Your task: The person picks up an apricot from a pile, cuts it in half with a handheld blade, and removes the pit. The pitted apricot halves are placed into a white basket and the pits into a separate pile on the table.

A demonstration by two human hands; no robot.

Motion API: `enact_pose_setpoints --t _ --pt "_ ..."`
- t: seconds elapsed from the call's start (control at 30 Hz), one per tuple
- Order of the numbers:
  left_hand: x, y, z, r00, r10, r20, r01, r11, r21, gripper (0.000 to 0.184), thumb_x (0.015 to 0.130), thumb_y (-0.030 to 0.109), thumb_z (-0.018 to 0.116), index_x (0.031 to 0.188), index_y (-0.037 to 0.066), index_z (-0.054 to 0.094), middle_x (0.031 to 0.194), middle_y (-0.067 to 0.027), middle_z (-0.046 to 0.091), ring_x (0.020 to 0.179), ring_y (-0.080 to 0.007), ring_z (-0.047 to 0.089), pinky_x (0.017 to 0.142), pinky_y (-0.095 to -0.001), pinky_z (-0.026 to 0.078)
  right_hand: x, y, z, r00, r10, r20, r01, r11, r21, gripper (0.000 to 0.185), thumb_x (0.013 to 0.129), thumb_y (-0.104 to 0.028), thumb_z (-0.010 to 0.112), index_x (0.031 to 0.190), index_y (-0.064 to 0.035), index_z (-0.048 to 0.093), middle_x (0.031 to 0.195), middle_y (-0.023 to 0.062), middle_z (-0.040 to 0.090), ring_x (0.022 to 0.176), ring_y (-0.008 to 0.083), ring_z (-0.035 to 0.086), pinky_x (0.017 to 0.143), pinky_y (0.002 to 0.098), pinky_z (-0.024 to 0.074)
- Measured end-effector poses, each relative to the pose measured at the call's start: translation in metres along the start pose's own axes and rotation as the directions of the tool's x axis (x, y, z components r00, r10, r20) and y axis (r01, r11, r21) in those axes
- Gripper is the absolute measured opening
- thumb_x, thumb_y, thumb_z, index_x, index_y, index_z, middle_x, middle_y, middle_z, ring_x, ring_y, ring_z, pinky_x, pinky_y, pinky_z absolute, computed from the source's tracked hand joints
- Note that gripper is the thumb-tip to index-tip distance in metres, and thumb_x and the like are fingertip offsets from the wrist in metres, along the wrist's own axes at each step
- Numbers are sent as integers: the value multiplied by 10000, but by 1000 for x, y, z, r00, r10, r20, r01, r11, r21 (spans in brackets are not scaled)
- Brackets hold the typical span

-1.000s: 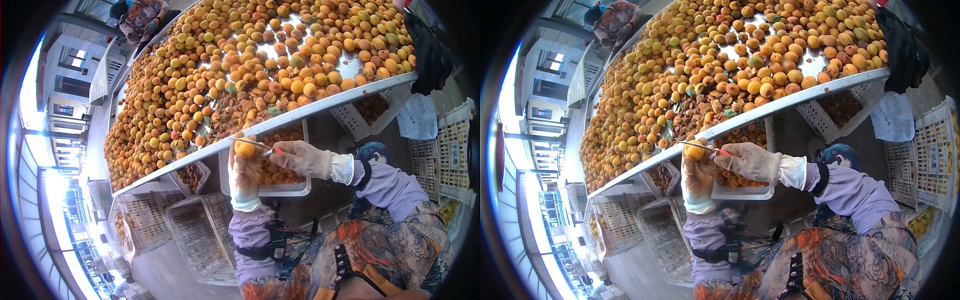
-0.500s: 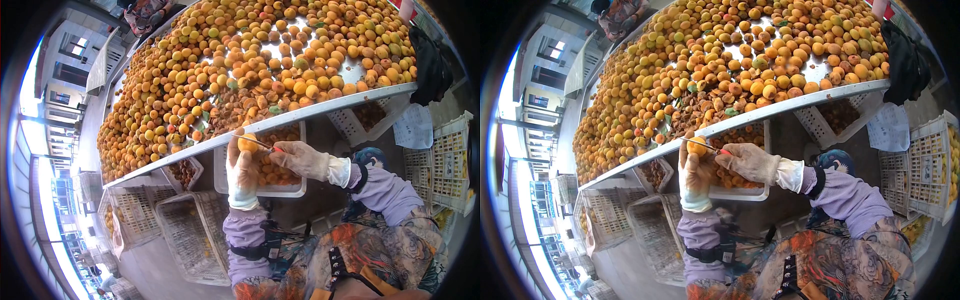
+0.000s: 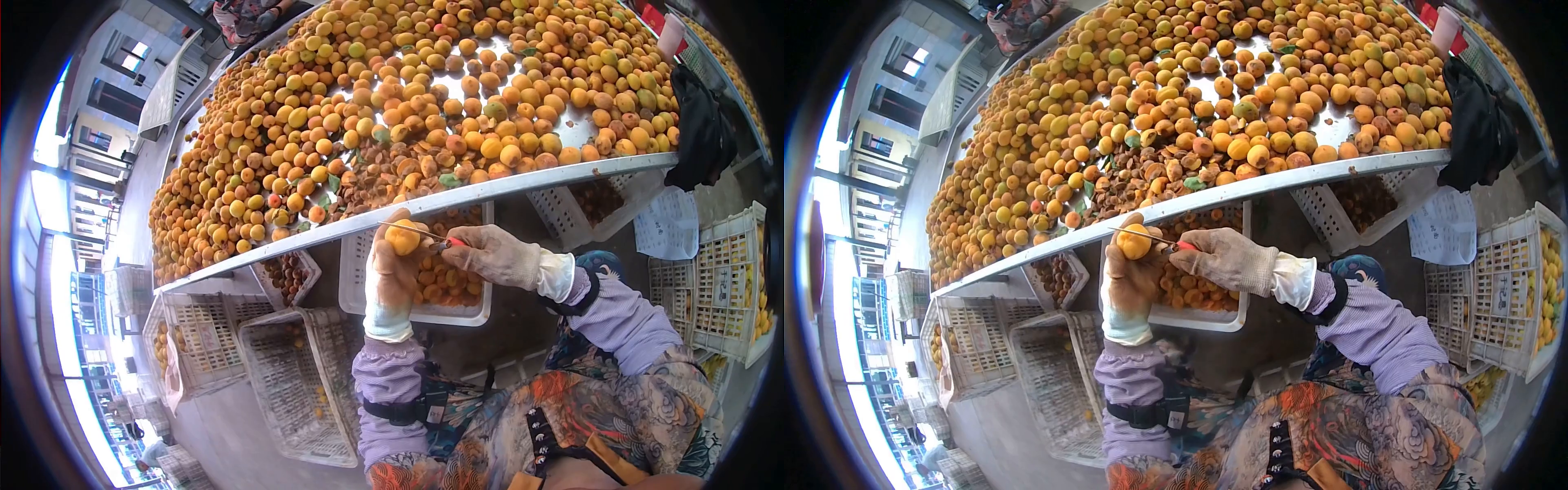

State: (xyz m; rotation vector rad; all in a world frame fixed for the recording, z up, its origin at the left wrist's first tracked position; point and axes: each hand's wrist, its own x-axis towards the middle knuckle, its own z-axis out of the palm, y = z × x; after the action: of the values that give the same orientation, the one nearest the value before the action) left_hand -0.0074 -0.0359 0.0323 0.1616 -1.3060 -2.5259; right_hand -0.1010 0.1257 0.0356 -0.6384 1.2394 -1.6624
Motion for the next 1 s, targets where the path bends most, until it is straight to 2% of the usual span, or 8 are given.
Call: enact_pose_setpoints --t 0.2,0.33,0.4,0.63,0.7,0.8,0.93,1.0 --pt "1 -4 3 996 71 -48 -68 996 59 654 887 513 496 1257 -23 439 1051 -122 565 962 -196 536 890 -340 437 0 2 -2 1000 27 1 -26 987 -156 315 909 -357 573 920 -42 569 781 -46 526 762 45 438 693 223 415" --pt "0 -3 7 994 91 -67 -87 994 67 668 888 526 480 1249 -35 443 1039 -119 565 961 -201 534 886 -341 436 0 -1 3 999 41 -10 -43 984 -171 310 909 -349 577 918 -39 567 772 -42 513 757 45 430 685 222 410" --pt "0 -2 11 987 86 -135 -85 996 11 668 886 546 464 1222 -32 461 983 -114 574 919 -198 542 834 -325 442 0 -4 2 995 99 -18 -100 965 -244 309 909 -348 577 921 -39 570 768 -43 503 756 42 428 681 217 406" --pt "3 -7 1 991 106 -78 -110 993 -51 633 888 581 425 1083 -13 527 881 -91 577 789 -166 544 694 -275 434 -3 -12 5 999 35 -1 -35 998 -54 302 909 -351 576 939 -50 575 766 -51 502 748 43 418 660 214 395" --pt "1 -8 3 984 38 -173 -42 999 -21 635 888 593 410 1048 -6 546 881 -77 580 757 -157 545 678 -276 440 -2 -10 6 998 53 12 -50 975 -216 295 907 -346 581 948 -53 582 766 -52 508 746 44 418 656 217 394" --pt "1 -10 9 969 33 -244 -41 999 -28 640 888 602 398 1039 1 554 881 -70 583 733 -151 546 673 -272 448 -1 -6 9 998 54 -12 -55 982 -181 289 907 -339 583 955 -53 589 766 -49 515 743 45 421 655 219 396" --pt "1 -11 7 970 37 -242 -37 999 7 649 887 614 383 1007 5 572 856 -59 587 693 -145 545 640 -259 456 0 -2 7 998 64 -19 -67 975 -214 278 912 -323 578 965 -50 598 766 -47 522 736 42 422 653 219 397" --pt "1 -13 7 944 -3 -330 10 1000 22 661 886 626 370 968 7 587 815 -53 588 657 -128 538 592 -235 453 -1 -1 9 997 80 -13 -81 987 -139 285 914 -317 576 984 -41 597 784 -44 540 743 41 442 662 214 406"
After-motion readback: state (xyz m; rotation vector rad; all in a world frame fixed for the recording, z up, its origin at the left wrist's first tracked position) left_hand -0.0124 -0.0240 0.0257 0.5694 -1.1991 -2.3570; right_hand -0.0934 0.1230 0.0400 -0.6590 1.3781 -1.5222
